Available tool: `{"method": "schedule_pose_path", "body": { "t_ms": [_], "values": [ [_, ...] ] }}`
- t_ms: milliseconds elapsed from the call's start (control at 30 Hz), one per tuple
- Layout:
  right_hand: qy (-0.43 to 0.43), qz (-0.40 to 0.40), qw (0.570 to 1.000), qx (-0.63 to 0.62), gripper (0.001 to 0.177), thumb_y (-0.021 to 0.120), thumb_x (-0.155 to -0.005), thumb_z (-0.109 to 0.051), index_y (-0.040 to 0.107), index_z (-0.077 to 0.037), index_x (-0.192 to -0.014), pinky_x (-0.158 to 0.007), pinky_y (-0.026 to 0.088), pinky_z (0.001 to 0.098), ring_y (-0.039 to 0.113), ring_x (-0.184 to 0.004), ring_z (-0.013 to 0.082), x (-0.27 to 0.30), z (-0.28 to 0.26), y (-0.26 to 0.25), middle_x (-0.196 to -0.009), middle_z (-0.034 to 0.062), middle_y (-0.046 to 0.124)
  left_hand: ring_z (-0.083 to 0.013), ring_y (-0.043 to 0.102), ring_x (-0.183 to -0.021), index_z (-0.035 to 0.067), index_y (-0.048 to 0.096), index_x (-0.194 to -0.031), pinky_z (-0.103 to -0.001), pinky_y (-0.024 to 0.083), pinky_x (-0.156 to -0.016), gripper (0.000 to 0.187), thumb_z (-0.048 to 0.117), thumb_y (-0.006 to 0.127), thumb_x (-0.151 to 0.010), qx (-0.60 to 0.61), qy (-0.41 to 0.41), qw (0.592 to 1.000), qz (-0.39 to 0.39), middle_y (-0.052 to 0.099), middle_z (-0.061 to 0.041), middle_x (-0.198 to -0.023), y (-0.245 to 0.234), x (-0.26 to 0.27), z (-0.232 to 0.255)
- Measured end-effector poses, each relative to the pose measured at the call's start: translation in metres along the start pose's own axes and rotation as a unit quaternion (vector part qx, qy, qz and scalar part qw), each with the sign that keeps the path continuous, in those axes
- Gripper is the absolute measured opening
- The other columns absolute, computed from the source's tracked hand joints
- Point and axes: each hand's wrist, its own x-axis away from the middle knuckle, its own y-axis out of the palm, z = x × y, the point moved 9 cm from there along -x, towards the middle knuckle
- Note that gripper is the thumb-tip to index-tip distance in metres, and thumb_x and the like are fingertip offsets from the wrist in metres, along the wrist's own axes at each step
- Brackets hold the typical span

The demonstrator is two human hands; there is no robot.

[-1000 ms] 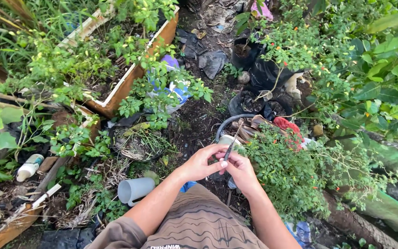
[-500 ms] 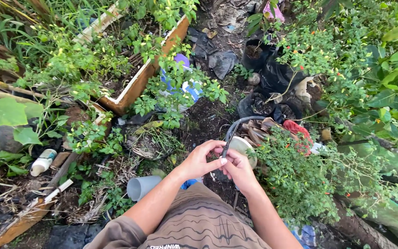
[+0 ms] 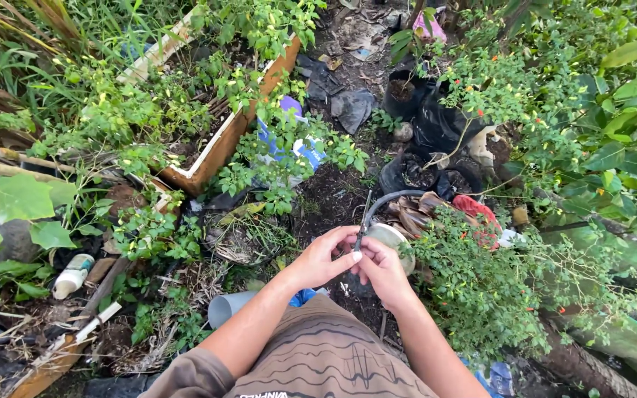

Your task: Harvesting ripe chili peppers from a plant using scissors.

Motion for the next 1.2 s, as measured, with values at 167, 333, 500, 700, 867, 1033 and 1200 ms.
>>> {"method": "schedule_pose_path", "body": {
  "t_ms": [167, 333, 500, 700, 867, 1033, 1200],
  "values": [
    [-0.02, -0.003, 1.0, -0.009, 0.032, 0.057, -0.099, -0.005, 0.065, 0.002, -0.128, -0.061, 0.049, 0.0245, 0.06, -0.066, 0.0101, -0.006, 0.006, 0.002, -0.087, 0.0042, 0.068, -0.0136, 0.066, -0.092, 0.004, 0.051, -0.145, -0.031, 0.056, -0.078, 0.056, 0.025, 0.067, -0.096, 0.016, 0.002, 1.0, -0.005, 0.066, -0.006, -0.12, -0.004, 0.0, -0.007],
    [-0.043, -0.007, 0.999, -0.018, 0.034, 0.057, -0.097, -0.003, 0.063, 0.002, -0.13, -0.067, 0.051, 0.0259, 0.062, -0.068, 0.0113, -0.008, 0.005, 0.006, -0.089, 0.0048, 0.069, -0.0135, 0.064, -0.092, 0.006, 0.05, -0.148, -0.032, 0.056, -0.077, 0.057, 0.028, 0.066, -0.097, 0.032, 0.006, 0.999, -0.008, 0.068, -0.007, -0.117, -0.008, 0.002, -0.001],
    [-0.046, 0.005, 0.998, -0.043, 0.033, 0.059, -0.099, -0.005, 0.063, 0.003, -0.13, -0.068, 0.052, 0.0265, 0.062, -0.07, 0.0114, -0.011, 0.006, 0.006, -0.089, 0.0051, 0.069, -0.0138, 0.064, -0.093, 0.009, 0.044, -0.153, -0.032, 0.055, -0.081, 0.057, 0.03, 0.059, -0.102, 0.082, 0.02, 0.996, -0.022, 0.068, -0.006, -0.114, -0.012, 0.004, -0.004],
    [-0.055, -0.015, 0.998, -0.02, 0.03, 0.062, -0.097, -0.002, 0.067, 0.003, -0.126, -0.069, 0.052, 0.025, 0.062, -0.074, 0.0095, -0.008, 0.003, 0.014, -0.088, 0.0021, 0.066, -0.0111, 0.062, -0.108, 0.011, 0.05, -0.154, -0.029, 0.05, -0.094, 0.047, 0.033, 0.041, -0.114, 0.154, 0.002, 0.988, 0.023, 0.067, -0.003, -0.12, -0.025, 0.005, -0.023],
    [-0.038, -0.027, 0.995, 0.087, 0.025, 0.065, -0.094, -0.001, 0.069, 0.002, -0.118, -0.061, 0.045, 0.0222, 0.056, -0.067, 0.0059, -0.01, 0.021, 0.013, -0.078, -0.001, 0.061, -0.0112, 0.063, -0.095, 0.01, 0.058, -0.138, -0.029, 0.054, -0.085, 0.036, 0.023, 0.056, -0.105, 0.121, -0.071, 0.984, 0.108, 0.065, -0.002, -0.104, -0.034, 0.002, -0.041],
    [-0.001, -0.017, 0.987, 0.159, 0.024, 0.069, -0.09, -0.004, 0.068, -0.001, -0.113, -0.054, 0.041, 0.0213, 0.053, -0.061, 0.0037, -0.008, 0.023, 0.016, -0.069, -0.0032, 0.06, -0.0085, 0.059, -0.091, 0.009, 0.065, -0.127, -0.026, 0.052, -0.081, 0.024, 0.015, 0.062, -0.104, 0.073, -0.065, 0.985, 0.143, 0.063, 0.0, -0.097, -0.04, 0.005, -0.03],
    [-0.014, -0.02, 0.999, 0.041, 0.023, 0.067, -0.092, -0.004, 0.066, 0.001, -0.114, -0.059, 0.047, 0.0218, 0.061, -0.064, 0.0062, -0.009, 0.038, 0.006, -0.073, -0.0026, 0.062, -0.0067, 0.06, -0.085, 0.01, 0.065, -0.125, -0.026, 0.051, -0.074, 0.023, 0.01, 0.057, -0.103, 0.129, -0.076, 0.981, 0.121, 0.066, 0.001, -0.094, -0.029, 0.007, -0.056]
  ]
}}
